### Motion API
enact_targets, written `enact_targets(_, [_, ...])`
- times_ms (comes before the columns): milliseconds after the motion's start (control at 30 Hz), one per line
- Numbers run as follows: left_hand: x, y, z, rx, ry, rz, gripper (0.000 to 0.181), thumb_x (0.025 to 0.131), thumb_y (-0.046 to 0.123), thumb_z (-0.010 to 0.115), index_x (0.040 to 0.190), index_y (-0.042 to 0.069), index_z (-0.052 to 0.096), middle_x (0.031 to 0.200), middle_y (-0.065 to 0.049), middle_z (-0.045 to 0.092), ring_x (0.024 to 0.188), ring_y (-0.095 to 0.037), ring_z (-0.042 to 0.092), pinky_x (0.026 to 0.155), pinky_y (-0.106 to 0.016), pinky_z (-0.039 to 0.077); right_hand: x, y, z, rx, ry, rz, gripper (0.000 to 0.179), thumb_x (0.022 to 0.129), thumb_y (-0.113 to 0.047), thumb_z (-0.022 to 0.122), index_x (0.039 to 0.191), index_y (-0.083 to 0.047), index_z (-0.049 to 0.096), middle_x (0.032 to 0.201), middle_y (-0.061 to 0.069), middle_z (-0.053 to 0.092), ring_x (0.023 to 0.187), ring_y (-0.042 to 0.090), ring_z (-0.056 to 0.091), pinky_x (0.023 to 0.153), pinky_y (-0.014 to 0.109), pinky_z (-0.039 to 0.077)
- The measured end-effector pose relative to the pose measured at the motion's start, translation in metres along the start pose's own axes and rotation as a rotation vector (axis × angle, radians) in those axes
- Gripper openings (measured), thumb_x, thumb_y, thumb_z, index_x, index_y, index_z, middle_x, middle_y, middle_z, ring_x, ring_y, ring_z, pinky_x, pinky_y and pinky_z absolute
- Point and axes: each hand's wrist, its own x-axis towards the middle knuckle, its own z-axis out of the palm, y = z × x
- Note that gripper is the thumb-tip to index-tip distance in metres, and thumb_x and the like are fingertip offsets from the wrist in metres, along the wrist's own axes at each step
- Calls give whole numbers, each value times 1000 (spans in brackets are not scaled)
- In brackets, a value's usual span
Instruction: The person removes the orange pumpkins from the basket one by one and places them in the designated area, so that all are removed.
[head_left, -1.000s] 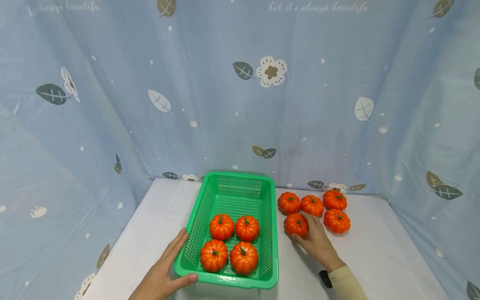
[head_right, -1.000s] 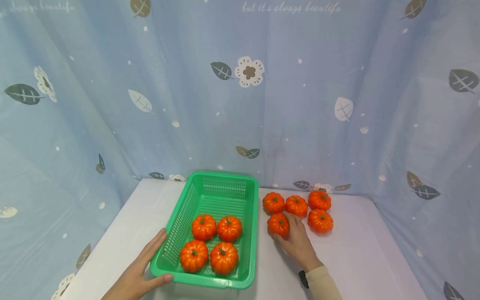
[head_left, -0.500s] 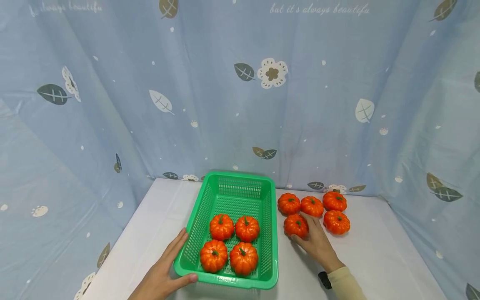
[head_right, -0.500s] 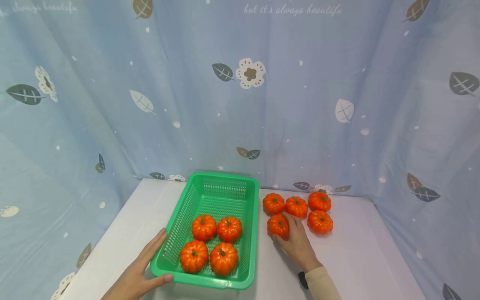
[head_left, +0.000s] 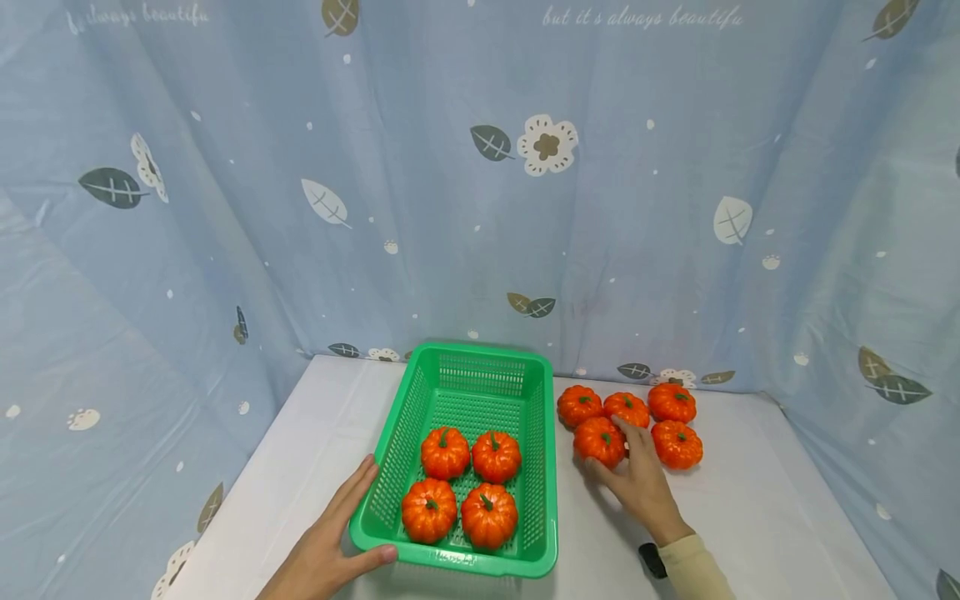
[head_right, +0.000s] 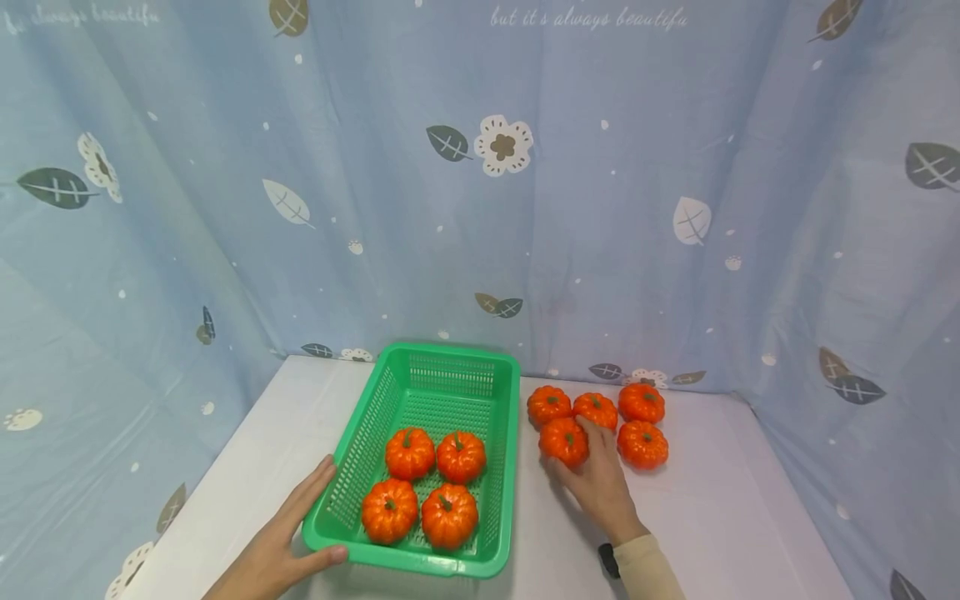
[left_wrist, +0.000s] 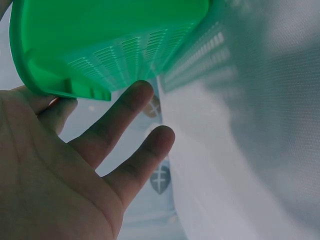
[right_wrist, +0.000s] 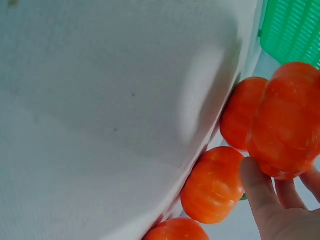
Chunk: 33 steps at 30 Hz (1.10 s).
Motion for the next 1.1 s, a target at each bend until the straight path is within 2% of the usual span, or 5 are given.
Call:
enact_targets(167, [0,1,-1,0,-4,-8,103,81,54,82,162,39,21,167,18,15,143,9,13,101,-69,41,0,-1,-3,2,62,-11,84,84,-37,85,150,-6,43,139,25,39,126,45,46,102,67,42])
enact_targets(367, [0,2,-2,-9,-21,-33,102,81,55,81,162,40,20,168,18,14,147,-4,18,103,-68,40,0,-2,-6,4,98,-11,82,84,-40,85,148,-7,46,142,27,38,131,48,41,96,64,47])
enact_targets(633, [1,3,-2,-18,-29,-41,102,82,55,81,162,41,19,167,19,13,149,-8,18,104,-69,39,0,-4,-9,12,117,-1,81,83,-42,85,147,-8,48,142,25,37,118,40,50,93,61,50])
enact_targets(900, [1,2,-1,-15,-19,-14,101,82,53,81,162,39,21,168,16,15,147,0,16,101,-70,40,9,-12,-13,18,171,-114,81,82,-39,86,147,-8,49,141,14,45,117,29,51,90,52,50])
enact_targets(1100, [0,2,-2,-16,-26,-25,101,82,54,81,162,40,20,168,17,14,148,-4,17,103,-70,39,16,-24,-14,42,160,-152,81,81,-41,87,146,-10,50,144,11,47,126,32,48,100,61,45])
